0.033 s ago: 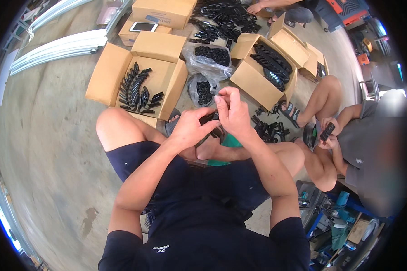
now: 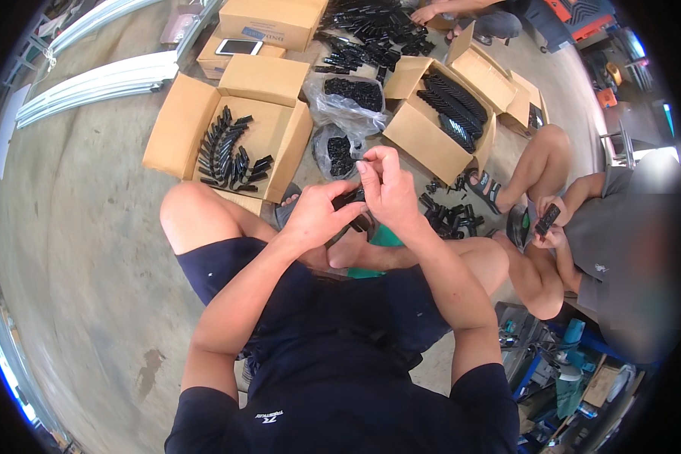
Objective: The person sits on the floor and assembles small black plastic components by hand. They pick up individual parts from open cardboard boxes, fit them together, and place the assembled units into a plastic bag or back into the boxes.
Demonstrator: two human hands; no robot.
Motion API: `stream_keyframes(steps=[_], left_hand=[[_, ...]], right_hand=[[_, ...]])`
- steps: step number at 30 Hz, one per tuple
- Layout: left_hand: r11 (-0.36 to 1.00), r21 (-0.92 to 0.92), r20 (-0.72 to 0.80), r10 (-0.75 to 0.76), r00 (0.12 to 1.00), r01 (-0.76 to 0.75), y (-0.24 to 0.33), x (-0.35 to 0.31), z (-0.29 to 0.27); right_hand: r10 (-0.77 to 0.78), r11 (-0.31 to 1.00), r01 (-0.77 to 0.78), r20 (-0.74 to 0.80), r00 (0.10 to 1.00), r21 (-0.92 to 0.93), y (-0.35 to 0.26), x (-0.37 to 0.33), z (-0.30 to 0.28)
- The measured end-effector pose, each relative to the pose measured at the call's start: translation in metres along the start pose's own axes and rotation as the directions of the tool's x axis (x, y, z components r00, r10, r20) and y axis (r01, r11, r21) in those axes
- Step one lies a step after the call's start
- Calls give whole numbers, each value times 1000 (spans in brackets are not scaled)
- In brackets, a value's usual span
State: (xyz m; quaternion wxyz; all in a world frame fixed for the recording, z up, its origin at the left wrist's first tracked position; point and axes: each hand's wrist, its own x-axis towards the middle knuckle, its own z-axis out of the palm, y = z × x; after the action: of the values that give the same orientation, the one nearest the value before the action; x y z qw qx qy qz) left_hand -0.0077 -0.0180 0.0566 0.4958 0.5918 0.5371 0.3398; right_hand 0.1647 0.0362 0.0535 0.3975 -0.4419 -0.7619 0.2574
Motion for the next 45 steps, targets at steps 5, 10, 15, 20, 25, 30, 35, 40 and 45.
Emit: stream_keyframes(steps=[5,10,15,20,25,30,35,40,45], left_hand=[[924,-375,67,-57,996,79,2,0,11],[768,-585,182,-189,965,261,-5,5,18],[702,-644,186,-243,952,305,-8,11,30],[895,-420,47,-144,988,150,-20,15,35],[983,177,-133,76,988,-52,-19,10,26],[899,387,-215,303,929,-204,-22,10,24],[825,509,-211,398,893,-247,-19,5,22],[794,532,-234,472,850,-295,-16,4,18],[754,561,-251,550,797,-343,-16,4,17]], right_hand=[[117,989,-106,-111,987,99,-4,-2,-7],[232,970,-214,-172,957,119,4,-5,-9],[308,947,-279,-213,927,158,14,-6,-10],[295,951,-258,-256,920,170,18,-7,-7],[43,999,-43,-29,999,1,5,-5,-46],[-256,959,259,46,966,-116,8,-7,-33],[-409,871,426,120,905,-244,9,-12,-23],[-488,815,501,119,864,-291,6,-21,-20],[-459,832,457,74,886,-315,-2,-18,-19]])
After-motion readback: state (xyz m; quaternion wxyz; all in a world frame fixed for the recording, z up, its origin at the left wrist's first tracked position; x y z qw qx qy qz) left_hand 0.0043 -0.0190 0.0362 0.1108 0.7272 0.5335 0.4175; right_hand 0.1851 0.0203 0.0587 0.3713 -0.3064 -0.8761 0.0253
